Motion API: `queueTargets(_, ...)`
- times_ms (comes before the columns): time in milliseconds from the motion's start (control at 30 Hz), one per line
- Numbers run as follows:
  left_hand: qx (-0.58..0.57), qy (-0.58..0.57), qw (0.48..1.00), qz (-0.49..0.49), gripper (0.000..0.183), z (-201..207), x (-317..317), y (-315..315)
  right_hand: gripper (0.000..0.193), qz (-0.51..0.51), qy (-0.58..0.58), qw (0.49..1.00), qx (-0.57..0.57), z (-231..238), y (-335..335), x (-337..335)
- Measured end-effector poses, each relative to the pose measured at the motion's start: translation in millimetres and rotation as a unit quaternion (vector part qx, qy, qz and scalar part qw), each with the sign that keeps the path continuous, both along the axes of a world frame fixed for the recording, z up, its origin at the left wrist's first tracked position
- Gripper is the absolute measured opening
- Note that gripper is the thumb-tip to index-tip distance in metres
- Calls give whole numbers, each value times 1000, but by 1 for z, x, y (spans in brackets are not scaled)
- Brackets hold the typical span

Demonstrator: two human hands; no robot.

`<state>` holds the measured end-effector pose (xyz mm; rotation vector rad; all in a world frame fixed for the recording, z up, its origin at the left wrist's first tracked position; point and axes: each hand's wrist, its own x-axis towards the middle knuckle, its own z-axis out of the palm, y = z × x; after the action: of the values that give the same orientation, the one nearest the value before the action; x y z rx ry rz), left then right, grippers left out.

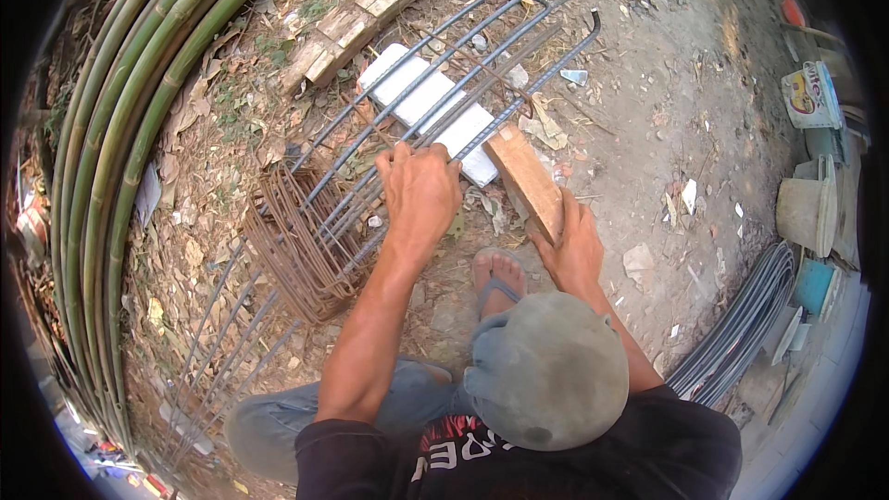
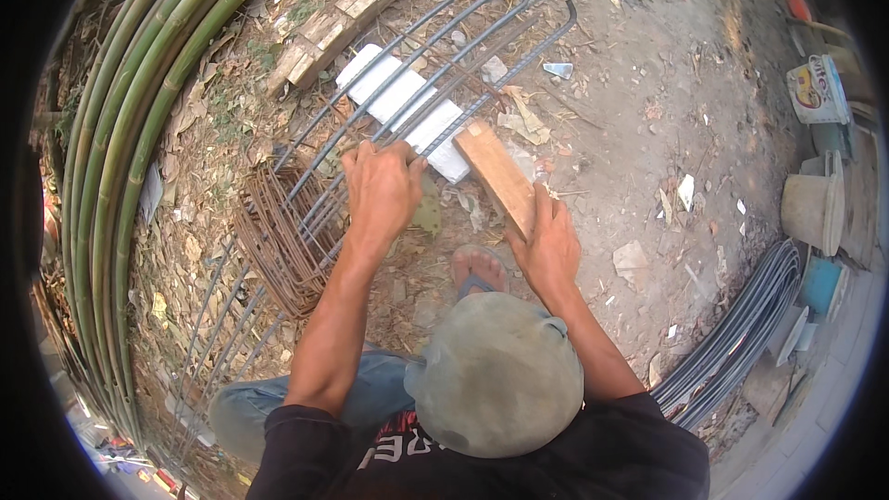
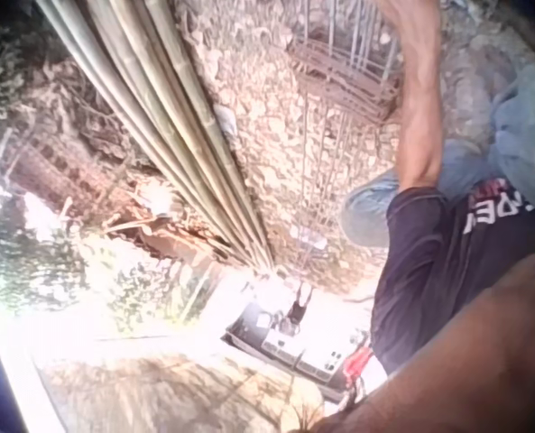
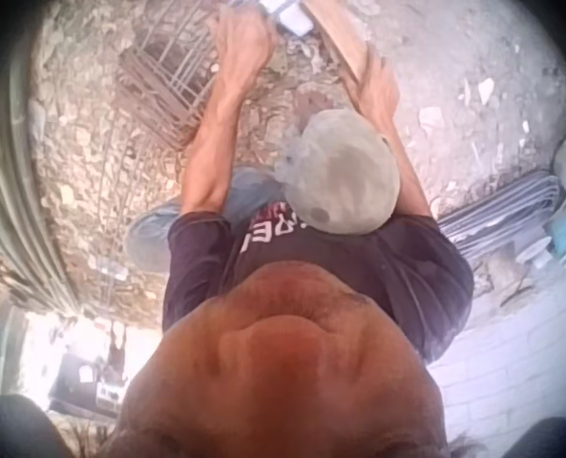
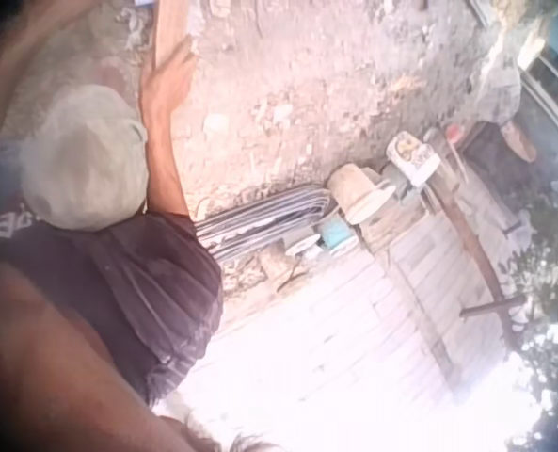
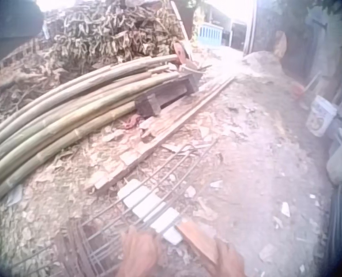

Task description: The person slides metal rings onto long rebar rods and ties them in place with thin wire while sitting on the ground.

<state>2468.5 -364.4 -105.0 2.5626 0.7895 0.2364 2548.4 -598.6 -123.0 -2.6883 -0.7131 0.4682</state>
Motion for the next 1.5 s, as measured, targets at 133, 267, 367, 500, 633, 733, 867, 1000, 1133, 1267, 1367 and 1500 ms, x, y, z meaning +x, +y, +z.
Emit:
queueTargets(133, -1, 7, 1000, -3, 19, -2, -2, -1, 88, 19, -5, 1000, -4, 1, 19, 6)
queueTargets(267, -15, -5, 1000, -7, 20, -1, -1, -2, 86, 46, -64, 996, 38, -4, 38, 16)
queueTargets(367, -29, -18, 999, -14, 20, 2, -6, 4, 82, 31, -63, 996, 63, -17, 39, 16)
queueTargets(500, -38, -201, 972, 114, 19, -13, -20, 35, 78, 8, -46, 996, 79, -26, 39, 14)
queueTargets(633, -23, -9, 990, 140, 18, -18, -42, 50, 77, 7, -53, 994, 91, -26, 36, 13)
queueTargets(733, 26, -1, 996, 89, 20, -25, -50, 46, 77, 14, -51, 994, 97, -26, 39, 14)
queueTargets(867, 98, 40, 991, 80, 23, -26, -48, 31, 76, 16, -58, 993, 102, -27, 39, 12)
queueTargets(1000, 116, 113, 983, 91, 24, -19, -39, 26, 76, 13, -63, 992, 106, -28, 38, 13)
queueTargets(1133, 98, 150, 978, 110, 27, -22, -37, 18, 76, 11, -59, 993, 100, -29, 37, 13)
queueTargets(1267, 117, 128, 978, 116, 18, -27, -38, 13, 77, 12, -69, 992, 102, -35, 36, 11)
queueTargets(1367, 117, 114, 980, 117, 16, -28, -38, 17, 79, 6, -69, 993, 90, -36, 38, 11)
queueTargets(1500, 132, 177, 971, 90, 25, -30, -37, 24, 80, 11, -72, 993, 88, -36, 38, 10)
